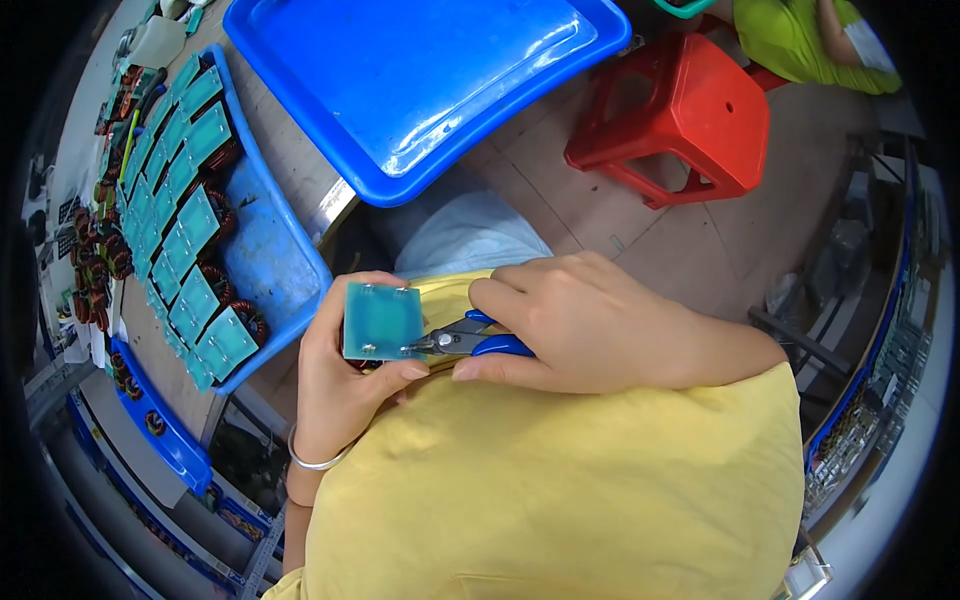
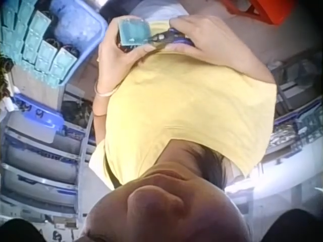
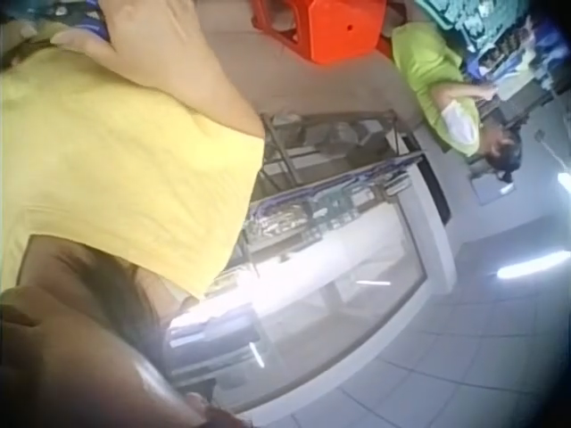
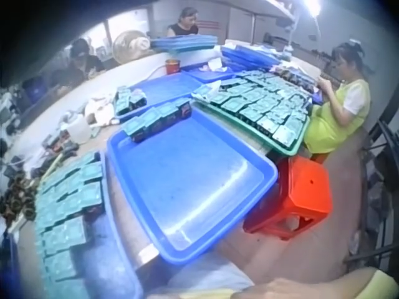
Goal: Trimming excess material or wires from electronic components using side cutters at a workbench.
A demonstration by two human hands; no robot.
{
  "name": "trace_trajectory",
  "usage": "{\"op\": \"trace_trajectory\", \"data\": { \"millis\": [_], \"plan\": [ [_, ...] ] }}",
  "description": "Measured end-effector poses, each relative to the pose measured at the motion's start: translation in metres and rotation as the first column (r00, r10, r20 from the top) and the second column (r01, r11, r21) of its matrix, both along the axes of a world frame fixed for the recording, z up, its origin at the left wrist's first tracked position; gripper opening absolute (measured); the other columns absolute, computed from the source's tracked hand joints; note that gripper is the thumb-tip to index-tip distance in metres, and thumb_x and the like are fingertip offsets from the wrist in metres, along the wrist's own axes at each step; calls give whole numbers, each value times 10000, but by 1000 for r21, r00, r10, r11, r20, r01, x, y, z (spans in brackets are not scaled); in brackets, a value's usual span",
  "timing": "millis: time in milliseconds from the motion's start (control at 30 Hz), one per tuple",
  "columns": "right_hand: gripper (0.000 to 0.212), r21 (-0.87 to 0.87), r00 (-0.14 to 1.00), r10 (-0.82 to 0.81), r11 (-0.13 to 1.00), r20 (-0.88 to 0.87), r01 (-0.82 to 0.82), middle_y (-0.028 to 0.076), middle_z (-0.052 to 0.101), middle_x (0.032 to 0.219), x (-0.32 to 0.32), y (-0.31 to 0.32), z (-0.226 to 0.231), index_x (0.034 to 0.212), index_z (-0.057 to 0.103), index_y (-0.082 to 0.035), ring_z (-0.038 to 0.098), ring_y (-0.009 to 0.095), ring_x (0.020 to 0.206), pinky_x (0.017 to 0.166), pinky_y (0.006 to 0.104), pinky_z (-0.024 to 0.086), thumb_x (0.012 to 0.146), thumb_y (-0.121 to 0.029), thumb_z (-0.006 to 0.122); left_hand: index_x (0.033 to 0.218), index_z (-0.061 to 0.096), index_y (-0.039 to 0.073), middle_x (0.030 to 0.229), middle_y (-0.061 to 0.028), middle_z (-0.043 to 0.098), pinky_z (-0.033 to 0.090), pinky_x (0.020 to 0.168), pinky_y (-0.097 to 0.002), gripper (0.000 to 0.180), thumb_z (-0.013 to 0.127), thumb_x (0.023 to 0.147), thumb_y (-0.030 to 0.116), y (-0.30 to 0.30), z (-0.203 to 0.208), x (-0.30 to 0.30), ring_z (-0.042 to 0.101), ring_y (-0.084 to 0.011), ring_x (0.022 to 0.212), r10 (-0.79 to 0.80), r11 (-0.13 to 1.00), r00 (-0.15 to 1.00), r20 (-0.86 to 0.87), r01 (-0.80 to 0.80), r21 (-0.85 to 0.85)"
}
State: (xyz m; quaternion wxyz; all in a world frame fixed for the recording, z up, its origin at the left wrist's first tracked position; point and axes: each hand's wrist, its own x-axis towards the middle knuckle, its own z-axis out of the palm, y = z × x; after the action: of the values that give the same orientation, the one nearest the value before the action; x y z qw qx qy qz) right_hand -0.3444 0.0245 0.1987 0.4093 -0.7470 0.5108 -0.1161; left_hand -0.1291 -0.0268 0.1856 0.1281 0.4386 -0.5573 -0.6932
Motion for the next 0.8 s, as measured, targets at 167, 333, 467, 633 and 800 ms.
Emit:
{"op": "trace_trajectory", "data": {
  "millis": [167,333,467,633,800],
  "plan": [
    [433,-115,998,1,993,-58,-7,122,522,737,0,-1,4,817,476,-34,548,311,661,576,378,438,727,-407,678,1102,499,25,1014,-19,535,425,790,-227,646,845,568,138,-4,6,1,526,-101,891,2,971,1000,28,5,-239],
    [442,-193,994,11,981,-111,-32,112,511,737,2,-3,7,802,475,-40,546,292,652,571,363,438,715,-422,681,1106,495,19,1034,-55,541,458,764,-242,635,840,586,139,-4,5,4,554,-125,875,3,952,1000,-3,-4,-306],
    [417,-300,994,0,953,-108,-33,95,487,677,3,-6,5,779,476,-39,555,263,612,518,348,443,762,-422,642,1118,493,15,1052,-81,540,486,751,-254,613,826,613,116,-4,4,4,576,-144,881,5,934,999,-41,-19,-357],
    [415,-323,994,-6,946,-109,-29,93,472,670,5,-8,7,775,474,-42,544,262,608,523,347,440,748,-415,653,1118,499,15,1053,-81,538,486,752,-255,606,824,617,116,-4,5,6,573,-144,892,15,933,999,-44,-30,-359],
    [417,-343,993,-11,939,-118,-30,89,465,682,7,-9,7,774,473,-47,534,252,615,544,346,435,732,-417,661,1113,503,11,1049,-91,542,486,750,-272,609,827,611,127,-5,5,7,579,-170,884,15,906,999,-30,-26,-422]
  ]
}}
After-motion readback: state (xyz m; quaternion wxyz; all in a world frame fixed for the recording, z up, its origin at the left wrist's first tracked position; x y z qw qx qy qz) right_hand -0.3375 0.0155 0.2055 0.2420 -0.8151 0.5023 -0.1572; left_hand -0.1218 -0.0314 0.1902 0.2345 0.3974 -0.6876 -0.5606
